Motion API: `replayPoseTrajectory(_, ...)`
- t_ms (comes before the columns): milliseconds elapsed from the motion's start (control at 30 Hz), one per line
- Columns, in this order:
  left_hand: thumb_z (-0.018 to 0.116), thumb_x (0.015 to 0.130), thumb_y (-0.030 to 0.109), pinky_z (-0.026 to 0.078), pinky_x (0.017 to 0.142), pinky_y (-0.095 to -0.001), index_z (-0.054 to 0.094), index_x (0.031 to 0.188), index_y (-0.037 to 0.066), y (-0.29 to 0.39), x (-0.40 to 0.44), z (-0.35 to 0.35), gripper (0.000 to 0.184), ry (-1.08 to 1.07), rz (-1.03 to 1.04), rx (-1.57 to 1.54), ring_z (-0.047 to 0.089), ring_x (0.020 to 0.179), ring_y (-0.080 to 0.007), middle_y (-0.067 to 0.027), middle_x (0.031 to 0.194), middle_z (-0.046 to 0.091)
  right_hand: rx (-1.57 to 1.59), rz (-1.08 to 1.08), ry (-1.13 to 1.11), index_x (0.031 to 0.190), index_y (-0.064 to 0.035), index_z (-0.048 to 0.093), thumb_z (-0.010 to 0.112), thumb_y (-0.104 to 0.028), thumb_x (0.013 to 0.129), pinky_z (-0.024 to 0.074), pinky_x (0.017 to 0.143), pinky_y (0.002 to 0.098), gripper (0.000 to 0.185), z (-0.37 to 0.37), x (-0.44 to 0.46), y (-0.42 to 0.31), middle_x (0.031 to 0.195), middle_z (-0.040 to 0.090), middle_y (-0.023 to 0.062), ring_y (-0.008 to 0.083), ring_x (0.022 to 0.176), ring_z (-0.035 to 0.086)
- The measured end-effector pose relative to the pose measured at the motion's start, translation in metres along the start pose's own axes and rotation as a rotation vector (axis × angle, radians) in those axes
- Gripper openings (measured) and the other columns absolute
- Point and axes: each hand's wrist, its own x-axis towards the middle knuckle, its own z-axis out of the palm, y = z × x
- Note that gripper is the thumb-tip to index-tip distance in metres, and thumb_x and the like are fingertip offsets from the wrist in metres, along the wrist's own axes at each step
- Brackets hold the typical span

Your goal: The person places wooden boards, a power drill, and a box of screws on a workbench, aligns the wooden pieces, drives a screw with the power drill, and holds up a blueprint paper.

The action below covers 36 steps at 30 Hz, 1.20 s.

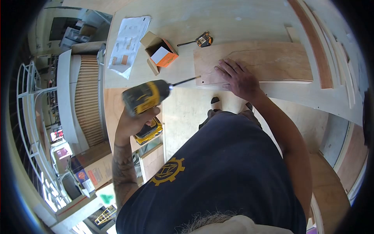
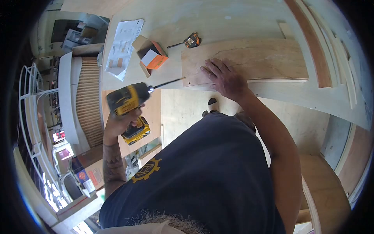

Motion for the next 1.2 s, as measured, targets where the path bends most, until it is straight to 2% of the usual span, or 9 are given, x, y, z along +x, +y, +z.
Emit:
replayPoseTrajectory(167, 0.075, 0.094, 0.006, 0.055, 0.070, -0.0271, 0.068, 0.122, -0.001, -0.093, -0.005, -0.028, 0.030, 0.136, 0.221, -0.391, 0.062, 0.070, -0.0087, -0.0126, 0.112, 0.072, 0.208, 0.064, 0.055, 0.144, -0.0109, 0.063, 0.077, -0.039, 0.092, 0.0466, 0.114, 0.0454, 0.060, -0.027, 0.026, -0.007, 0.145, 0.063, 0.0142, 0.0299, 0.132, 0.062)
replayPoseTrajectory(233, 0.074, 0.095, 0.008, 0.055, 0.074, -0.0280, 0.067, 0.124, -0.001, -0.132, 0.004, -0.023, 0.031, 0.232, 0.293, -0.560, 0.063, 0.073, -0.0095, -0.0124, 0.114, 0.072, 0.506, 0.438, -0.101, 0.131, -0.0068, 0.070, 0.071, -0.039, 0.098, 0.0540, 0.101, 0.0471, 0.046, -0.028, 0.051, -0.014, 0.127, 0.073, 0.0157, 0.0363, 0.115, 0.069)
replayPoseTrajectory(300, 0.072, 0.095, 0.012, 0.053, 0.072, -0.0268, 0.067, 0.122, -0.004, -0.154, 0.013, -0.007, 0.032, 0.380, 0.320, -0.648, 0.063, 0.068, -0.0107, -0.0052, 0.080, 0.068, 0.528, 0.370, 0.023, 0.126, -0.0053, 0.072, 0.070, -0.037, 0.099, 0.0553, 0.095, 0.0475, 0.041, -0.027, 0.093, -0.025, 0.120, 0.075, 0.0164, 0.0376, 0.108, 0.071)
replayPoseTrajectory(333, 0.072, 0.098, 0.012, 0.056, 0.080, -0.0311, 0.066, 0.125, -0.001, -0.174, 0.016, -0.007, 0.031, 0.327, 0.311, -0.692, 0.065, 0.077, -0.0114, -0.0103, 0.105, 0.072, 0.564, 0.313, 0.149, 0.120, -0.0038, 0.074, 0.069, -0.035, 0.100, 0.0566, 0.089, 0.0479, 0.038, -0.028, 0.119, -0.033, 0.113, 0.076, 0.0170, 0.0388, 0.101, 0.072)
replayPoseTrajectory(400, 0.068, 0.096, 0.010, 0.055, 0.084, -0.0330, 0.064, 0.123, -0.003, -0.207, 0.027, -0.001, 0.030, 0.320, 0.427, -0.691, 0.065, 0.078, -0.0131, -0.0061, 0.088, 0.068, 0.613, 0.186, 0.163, 0.120, -0.0013, 0.074, 0.069, -0.025, 0.101, 0.0573, 0.086, 0.0424, 0.031, -0.028, 0.175, -0.055, 0.112, 0.076, 0.0196, 0.0364, 0.098, 0.074)
replayPoseTrajectory(567, 0.067, 0.094, 0.010, 0.051, 0.081, -0.0286, 0.064, 0.124, -0.004, -0.232, 0.025, 0.006, 0.033, 0.286, 0.314, -0.849, 0.063, 0.080, -0.0116, -0.0039, 0.081, 0.065, 0.571, -0.022, 0.078, 0.120, -0.0050, 0.076, 0.066, -0.013, 0.098, 0.0577, 0.086, 0.0468, 0.025, 0.055, 0.310, -0.084, 0.107, 0.077, 0.0184, 0.0379, 0.096, 0.074)
replayPoseTrajectory(633, 0.067, 0.100, 0.017, 0.051, 0.072, -0.0281, 0.063, 0.129, -0.003, -0.253, 0.027, 0.010, 0.035, 0.315, 0.262, -0.867, 0.062, 0.073, -0.0105, -0.0033, 0.087, 0.065, 0.460, 0.134, -0.291, 0.107, -0.0063, 0.077, 0.071, -0.018, 0.093, 0.0581, 0.084, 0.0508, 0.019, 0.075, 0.343, -0.088, 0.100, 0.076, 0.0188, 0.0390, 0.096, 0.073)
replayPoseTrajectory(767, 0.071, 0.097, 0.010, 0.051, 0.079, -0.0264, 0.063, 0.133, 0.000, -0.264, 0.012, 0.002, 0.038, 0.288, 0.158, -1.017, 0.061, 0.076, -0.0098, -0.0013, 0.089, 0.065, 0.119, 0.287, -0.368, 0.097, -0.0093, 0.081, 0.067, -0.021, 0.091, 0.0618, 0.084, 0.0497, 0.019, 0.111, 0.359, -0.097, 0.101, 0.079, 0.0137, 0.0329, 0.099, 0.077)
replayPoseTrajectory(1200, 0.069, 0.098, 0.008, 0.052, 0.079, -0.0275, 0.063, 0.132, 0.000, -0.306, 0.049, -0.031, 0.036, 0.388, 0.355, -0.675, 0.060, 0.072, -0.0103, -0.0034, 0.097, 0.067, 0.145, 0.420, -0.283, 0.099, -0.0079, 0.082, 0.071, -0.018, 0.088, 0.0632, 0.077, 0.0474, 0.018, 0.112, 0.362, -0.116, 0.106, 0.080, 0.0132, 0.0326, 0.100, 0.078)
